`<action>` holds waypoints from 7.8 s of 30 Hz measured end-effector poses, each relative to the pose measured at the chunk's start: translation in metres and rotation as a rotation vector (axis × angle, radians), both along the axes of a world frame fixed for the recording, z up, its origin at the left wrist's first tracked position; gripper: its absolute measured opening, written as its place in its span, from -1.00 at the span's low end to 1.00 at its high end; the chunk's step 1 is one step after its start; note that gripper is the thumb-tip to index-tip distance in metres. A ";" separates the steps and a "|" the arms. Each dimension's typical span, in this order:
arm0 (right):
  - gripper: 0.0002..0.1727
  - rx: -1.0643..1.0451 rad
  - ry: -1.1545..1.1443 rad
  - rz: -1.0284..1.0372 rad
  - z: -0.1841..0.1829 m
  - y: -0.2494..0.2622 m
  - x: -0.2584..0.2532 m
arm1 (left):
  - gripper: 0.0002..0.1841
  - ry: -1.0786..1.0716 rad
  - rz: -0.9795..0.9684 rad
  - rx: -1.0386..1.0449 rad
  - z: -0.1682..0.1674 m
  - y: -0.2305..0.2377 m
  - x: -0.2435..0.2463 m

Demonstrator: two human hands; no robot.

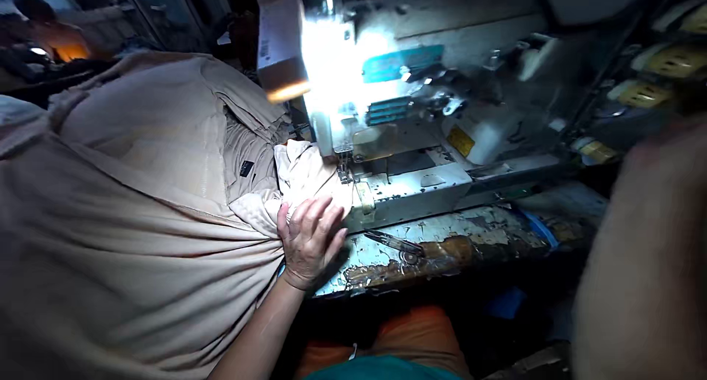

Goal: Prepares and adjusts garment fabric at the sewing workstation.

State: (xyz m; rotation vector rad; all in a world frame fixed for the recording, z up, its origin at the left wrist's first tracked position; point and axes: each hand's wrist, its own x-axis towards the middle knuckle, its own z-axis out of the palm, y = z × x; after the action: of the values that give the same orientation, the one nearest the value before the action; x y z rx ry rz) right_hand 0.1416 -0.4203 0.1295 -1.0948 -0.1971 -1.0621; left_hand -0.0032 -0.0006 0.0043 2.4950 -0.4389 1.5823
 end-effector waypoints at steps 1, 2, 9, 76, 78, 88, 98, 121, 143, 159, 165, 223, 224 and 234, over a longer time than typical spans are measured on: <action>-0.78 -0.117 0.025 -0.052 -0.011 0.024 -0.043 | -0.49 0.027 0.023 -0.031 0.009 -0.001 -0.004; -0.76 -0.245 0.074 -0.082 -0.029 0.048 -0.080 | -0.40 0.073 0.068 -0.068 0.025 -0.001 -0.006; -0.59 -1.198 0.435 0.030 -0.145 0.184 -0.137 | -0.63 0.918 0.425 -0.031 0.130 -0.010 0.043; -0.91 -0.971 0.289 1.635 -0.043 0.235 -0.122 | -0.86 0.723 -0.063 0.440 0.268 0.041 -0.081; -0.85 -1.052 0.233 1.702 -0.047 0.235 -0.113 | -0.82 0.548 0.116 0.539 0.317 0.075 -0.084; -0.78 -1.099 0.029 1.662 -0.081 0.182 -0.108 | -0.80 0.057 0.860 0.330 0.400 0.203 -0.075; -0.52 -1.388 -0.037 0.666 -0.119 0.162 -0.175 | -0.67 0.391 0.612 -0.620 0.327 0.214 -0.148; -0.88 -0.384 0.152 0.968 -0.066 0.281 -0.152 | -0.69 0.816 -0.410 -0.367 0.151 0.068 -0.084; -0.72 -0.244 0.093 0.701 -0.091 0.243 -0.134 | -0.88 1.066 -0.547 -0.526 0.144 0.023 -0.046; -0.72 -0.474 0.046 0.544 -0.110 0.203 -0.176 | -0.88 0.869 -0.570 -0.898 0.116 0.008 -0.049; -0.66 -0.513 0.191 0.879 -0.084 0.233 -0.175 | -0.86 0.857 -0.561 -0.869 0.114 0.006 -0.045; -0.72 -0.564 0.280 0.745 -0.088 0.231 -0.182 | -0.87 0.918 -0.612 -0.870 0.104 -0.010 -0.055; -0.72 -0.566 0.288 0.740 -0.088 0.231 -0.182 | -0.87 0.915 -0.617 -0.868 0.103 -0.010 -0.055; -0.79 -0.432 -0.140 0.785 -0.083 0.225 -0.189 | -0.84 0.915 -0.622 -0.771 0.099 -0.010 -0.057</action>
State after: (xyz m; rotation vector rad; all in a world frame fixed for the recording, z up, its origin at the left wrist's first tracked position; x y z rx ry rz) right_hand -0.0471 -0.1952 0.0462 -1.1692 -0.9213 -0.3851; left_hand -0.0602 -0.0102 0.1037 1.8868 -0.3122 0.2101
